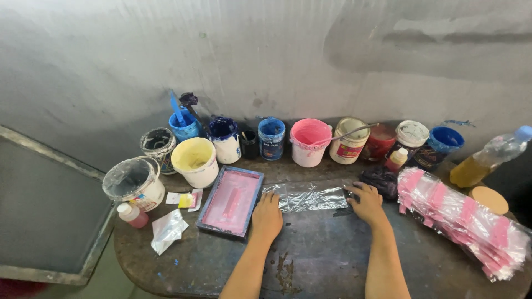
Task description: Manual screen printing of a design onto small plastic bags using pink ink and a small printing frame.
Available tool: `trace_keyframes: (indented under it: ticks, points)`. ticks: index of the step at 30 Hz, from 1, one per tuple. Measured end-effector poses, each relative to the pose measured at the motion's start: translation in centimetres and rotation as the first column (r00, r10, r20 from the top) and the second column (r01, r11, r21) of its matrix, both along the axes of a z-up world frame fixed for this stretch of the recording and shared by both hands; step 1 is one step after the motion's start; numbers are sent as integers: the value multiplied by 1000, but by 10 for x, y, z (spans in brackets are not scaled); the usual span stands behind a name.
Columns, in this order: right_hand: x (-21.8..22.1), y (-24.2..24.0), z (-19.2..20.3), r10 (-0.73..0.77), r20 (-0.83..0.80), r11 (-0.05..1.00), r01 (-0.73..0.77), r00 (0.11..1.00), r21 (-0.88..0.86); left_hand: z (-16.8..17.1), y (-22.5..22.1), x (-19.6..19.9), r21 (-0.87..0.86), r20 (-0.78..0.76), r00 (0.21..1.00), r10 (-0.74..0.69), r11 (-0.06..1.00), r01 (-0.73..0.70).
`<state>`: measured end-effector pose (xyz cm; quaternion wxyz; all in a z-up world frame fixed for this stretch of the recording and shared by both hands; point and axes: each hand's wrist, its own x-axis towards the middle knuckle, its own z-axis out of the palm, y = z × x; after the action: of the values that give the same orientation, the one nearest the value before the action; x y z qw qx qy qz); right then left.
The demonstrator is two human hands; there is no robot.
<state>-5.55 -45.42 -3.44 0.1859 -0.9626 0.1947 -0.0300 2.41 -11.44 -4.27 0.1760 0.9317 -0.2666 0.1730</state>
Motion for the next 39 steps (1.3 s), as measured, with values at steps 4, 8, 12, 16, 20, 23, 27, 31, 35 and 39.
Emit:
trace_keyframes:
  ticks: [4, 8, 12, 16, 20, 23, 27, 31, 35, 39]
  points:
    - [0, -1, -1, 8, 10, 1000, -8, 1000, 2, 14, 1, -7, 0, 4, 1000, 16, 1000, -16]
    - [2, -5, -5, 9, 14, 1000, -9, 1000, -2, 27, -2, -15, 43, -47, 999, -7, 999, 9]
    - [2, -7, -7, -1, 19, 1000, 1, 1000, 9, 19, -7, -12, 110, -100, 995, 20, 994, -9]
    - [0, -6, -5, 3, 21, 1000, -3, 1000, 3, 10, -5, -4, 159, -198, 980, 34, 987, -2]
    - [-1, -5, -5, 4, 60, 1000, -3, 998, -5, 26, -2, -12, 141, -143, 989, 33, 990, -12]
    - [0, -7, -8, 4, 65, 1000, -2, 998, -24, 22, -1, -9, 135, -86, 996, 34, 991, -22]
    - [-1, -6, -6, 14, 56, 999, -12, 998, -34, 19, -1, -9, 95, 76, 996, 52, 994, -59]
    - [7, -29, -38, 25, 80, 998, -20, 997, -64, 12, 1, -4, 48, 178, 981, 70, 996, -80]
    - [6, -31, -33, -6, 282, 999, -4, 959, 33, 29, 7, -3, -80, 262, 959, 104, 993, -86]
    - [2, -11, -13, -13, 492, 1000, 1, 871, 25, 27, 31, 20, -273, 216, 943, 254, 943, -192]
